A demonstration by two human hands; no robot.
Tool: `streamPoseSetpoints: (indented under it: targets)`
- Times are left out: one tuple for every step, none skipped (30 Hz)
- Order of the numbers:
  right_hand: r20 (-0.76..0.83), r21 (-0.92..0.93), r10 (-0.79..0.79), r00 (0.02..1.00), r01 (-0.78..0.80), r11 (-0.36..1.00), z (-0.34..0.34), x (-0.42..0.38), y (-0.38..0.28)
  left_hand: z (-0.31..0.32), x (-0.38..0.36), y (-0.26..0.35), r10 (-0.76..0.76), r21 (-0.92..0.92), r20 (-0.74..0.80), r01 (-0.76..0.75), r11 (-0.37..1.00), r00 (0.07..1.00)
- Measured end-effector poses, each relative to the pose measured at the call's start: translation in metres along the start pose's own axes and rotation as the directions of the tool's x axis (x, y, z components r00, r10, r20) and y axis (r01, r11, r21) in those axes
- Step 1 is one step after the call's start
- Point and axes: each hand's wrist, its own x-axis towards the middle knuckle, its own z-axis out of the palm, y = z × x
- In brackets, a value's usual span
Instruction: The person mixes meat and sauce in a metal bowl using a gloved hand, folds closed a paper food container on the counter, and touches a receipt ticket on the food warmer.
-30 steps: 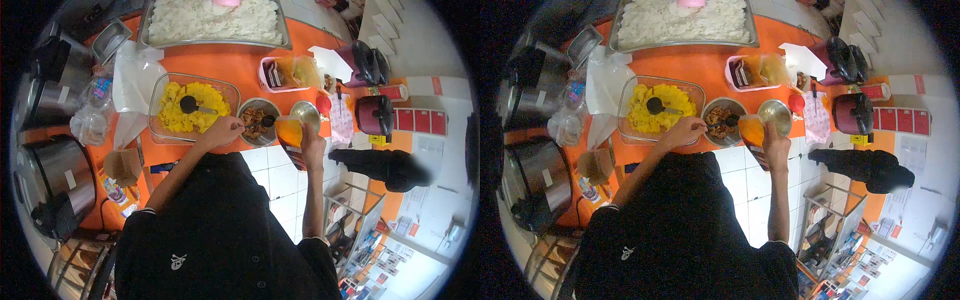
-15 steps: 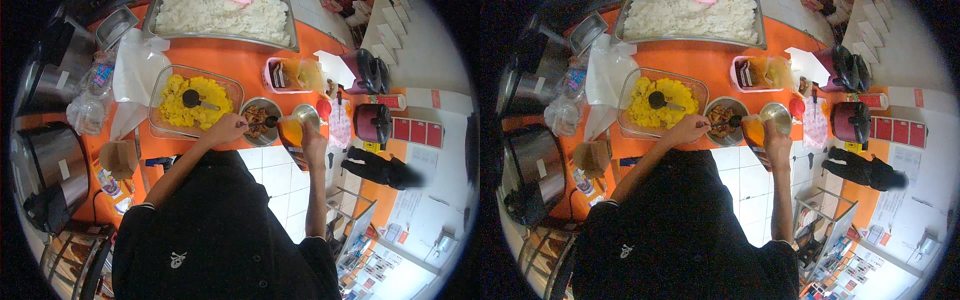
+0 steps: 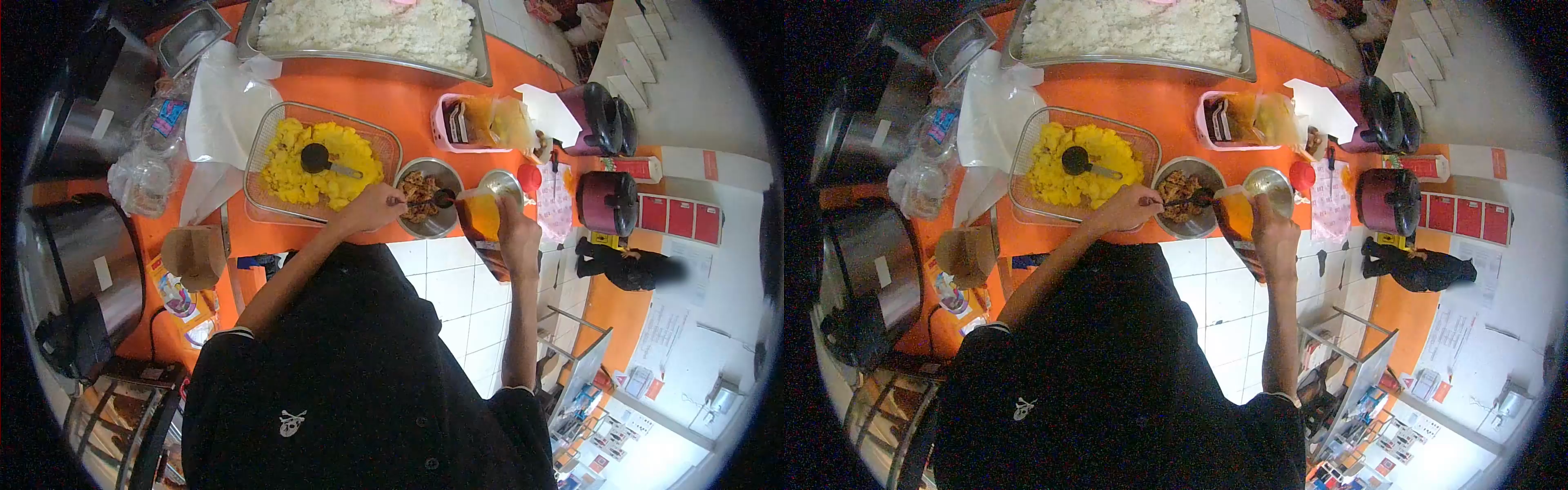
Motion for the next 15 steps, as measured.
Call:
streamPoseSetpoints:
  targets:
    - [0.017,-0.025,-0.004,1.000,0.004,1.000,-0.0025,0.0008,-0.0021,-0.0024,-0.0012,0.0047,-0.021,0.013,0.012,0.020,1.000,1.000]
    - [0.034,-0.050,-0.007,0.999,0.008,0.999,-0.0040,0.0010,-0.0036,-0.0041,-0.0022,0.0081,-0.042,0.027,0.024,0.041,0.999,0.999]
    - [0.035,-0.049,-0.009,0.999,0.010,0.999,-0.0038,0.0003,-0.0027,-0.0035,-0.0019,0.0072,-0.043,0.026,0.023,0.042,0.999,0.999]
    - [0.072,-0.040,0.018,0.997,-0.015,0.999,-0.0034,-0.0007,-0.0003,-0.0027,-0.0012,0.0058,-0.055,0.027,0.021,0.055,0.998,0.998]
    - [0.109,-0.032,0.044,0.993,-0.041,0.999,-0.0030,-0.0014,0.0007,-0.0023,-0.0008,0.0044,-0.068,0.029,0.019,0.067,0.997,0.998]
    - [0.110,-0.032,0.044,0.993,-0.040,0.999,-0.0046,-0.0009,-0.0012,-0.0032,-0.0012,0.0047,-0.069,0.028,0.019,0.068,0.997,0.997]
    - [0.098,0.005,0.043,0.994,-0.043,0.999,-0.0079,0.0005,-0.0042,-0.0041,-0.0016,0.0051,-0.060,0.034,0.023,0.060,0.998,0.998]
    - [0.084,0.041,0.042,0.996,-0.046,0.998,-0.0097,0.0015,-0.0057,-0.0047,-0.0017,0.0056,-0.051,0.041,0.027,0.050,0.998,0.998]
    - [0.084,0.040,0.042,0.996,-0.045,0.998,-0.0098,0.0018,-0.0057,-0.0044,-0.0019,0.0054,-0.050,0.040,0.027,0.049,0.998,0.998]
    - [0.088,0.015,0.034,0.996,-0.036,0.999,-0.0099,0.0021,-0.0057,-0.0039,-0.0022,0.0052,-0.049,0.042,0.021,0.048,0.998,0.999]
    - [0.091,-0.010,0.027,0.995,-0.026,1.000,-0.0100,0.0026,-0.0056,-0.0038,-0.0021,0.0050,-0.046,0.044,0.014,0.046,0.998,0.999]
    - [0.090,-0.011,0.026,0.996,-0.025,1.000,-0.0105,0.0030,-0.0058,-0.0039,-0.0017,0.0050,-0.045,0.044,0.013,0.044,0.998,0.999]
    - [0.092,-0.015,0.026,0.995,-0.025,1.000,-0.0107,0.0038,-0.0062,-0.0043,-0.0012,0.0048,-0.056,0.044,0.028,0.055,0.998,0.998]
    - [0.095,-0.018,0.025,0.995,-0.023,1.000,-0.0108,0.0047,-0.0066,-0.0047,-0.0007,0.0046,-0.068,0.043,0.044,0.066,0.997,0.997]
    - [0.094,-0.018,0.024,0.995,-0.022,1.000,-0.0110,0.0050,-0.0071,-0.0048,-0.0010,0.0048,-0.068,0.043,0.042,0.066,0.997,0.997]
